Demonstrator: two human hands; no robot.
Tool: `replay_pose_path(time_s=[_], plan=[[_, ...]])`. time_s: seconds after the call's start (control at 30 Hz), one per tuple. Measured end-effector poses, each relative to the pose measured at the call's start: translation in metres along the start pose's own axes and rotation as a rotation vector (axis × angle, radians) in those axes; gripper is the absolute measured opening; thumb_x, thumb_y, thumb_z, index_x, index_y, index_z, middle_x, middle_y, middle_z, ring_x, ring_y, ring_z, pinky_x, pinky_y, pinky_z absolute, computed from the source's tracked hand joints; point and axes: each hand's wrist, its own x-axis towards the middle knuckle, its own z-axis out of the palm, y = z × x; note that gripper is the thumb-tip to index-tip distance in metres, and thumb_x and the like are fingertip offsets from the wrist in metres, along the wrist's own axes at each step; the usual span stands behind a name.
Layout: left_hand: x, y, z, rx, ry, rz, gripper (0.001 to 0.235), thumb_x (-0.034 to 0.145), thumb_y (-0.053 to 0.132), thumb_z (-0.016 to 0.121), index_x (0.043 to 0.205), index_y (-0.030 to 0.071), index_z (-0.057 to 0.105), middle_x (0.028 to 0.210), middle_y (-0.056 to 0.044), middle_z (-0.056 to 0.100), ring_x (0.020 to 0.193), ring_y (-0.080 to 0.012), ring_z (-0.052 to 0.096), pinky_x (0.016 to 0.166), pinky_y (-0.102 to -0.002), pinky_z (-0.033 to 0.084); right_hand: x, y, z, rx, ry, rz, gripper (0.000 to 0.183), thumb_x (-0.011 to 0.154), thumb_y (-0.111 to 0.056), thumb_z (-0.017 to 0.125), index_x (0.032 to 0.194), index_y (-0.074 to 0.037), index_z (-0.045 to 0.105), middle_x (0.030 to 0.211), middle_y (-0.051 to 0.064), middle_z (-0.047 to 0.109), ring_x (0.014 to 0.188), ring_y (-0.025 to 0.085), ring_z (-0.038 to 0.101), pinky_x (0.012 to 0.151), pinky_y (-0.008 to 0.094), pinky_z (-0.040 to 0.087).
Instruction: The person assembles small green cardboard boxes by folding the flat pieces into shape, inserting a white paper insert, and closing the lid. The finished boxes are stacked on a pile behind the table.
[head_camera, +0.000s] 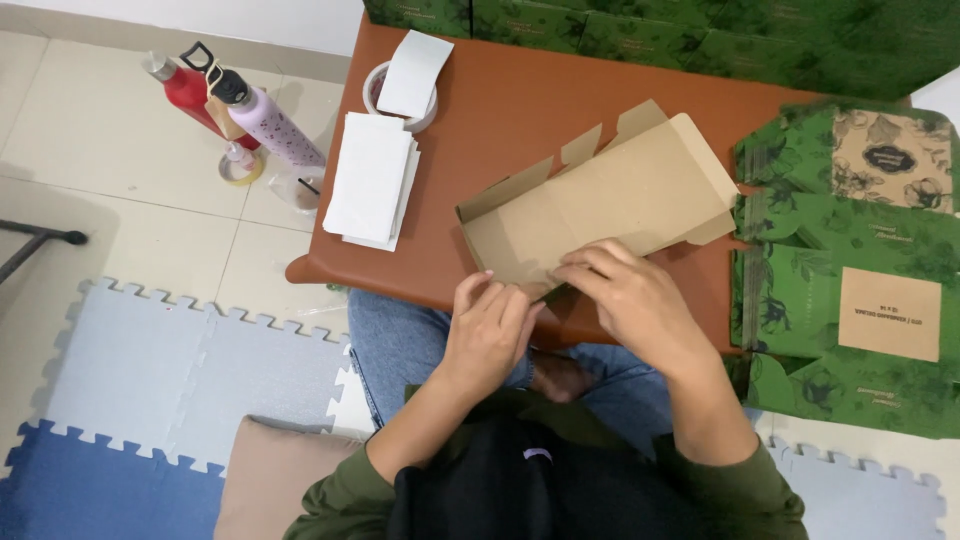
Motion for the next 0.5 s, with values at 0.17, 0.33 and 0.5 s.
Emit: replay_pose_path(time_s=[0.17, 0.33, 0.5], plan=[[0.010, 0.003, -0.004, 0.069, -0.023, 0.040, 0.012, 0.094, 0.011, 0.069, 0.105, 0.007, 0.068, 0.075, -0.005, 0.061, 0.074, -0.0173, 0.060, 0.106, -0.043, 0.038, -0.046, 0.030, -0.009, -0.253, 0.133, 0.246, 0.046, 0.082, 0.004, 0.058, 0.123, -0.016, 0.068, 0.125, 0.006, 0.061, 0.106, 0.028, 0.058, 0.090, 0.041, 0.049], [0.004, 0.002, 0.005, 0.062, -0.045, 0.043, 0.010, 0.093, 0.010, 0.067, 0.103, 0.007, 0.069, 0.074, -0.005, 0.059, 0.076, -0.0180, 0.059, 0.107, -0.045, 0.035, -0.060, 0.045, -0.005, -0.077, 0.179, 0.430, 0.020, 0.093, 0.005, 0.064, 0.105, -0.008, 0.074, 0.100, 0.007, 0.066, 0.091, 0.030, 0.067, 0.082, 0.039, 0.054], [0.006, 0.004, 0.004, 0.060, -0.036, 0.031, 0.003, 0.092, 0.009, 0.069, 0.094, 0.007, 0.069, 0.071, -0.006, 0.060, 0.075, -0.0188, 0.059, 0.106, -0.046, 0.035, -0.053, 0.034, 0.002, 0.133, 0.283, 0.311, 0.023, 0.093, 0.001, 0.068, 0.097, -0.020, 0.077, 0.099, -0.002, 0.071, 0.094, 0.025, 0.071, 0.082, 0.036, 0.056]])
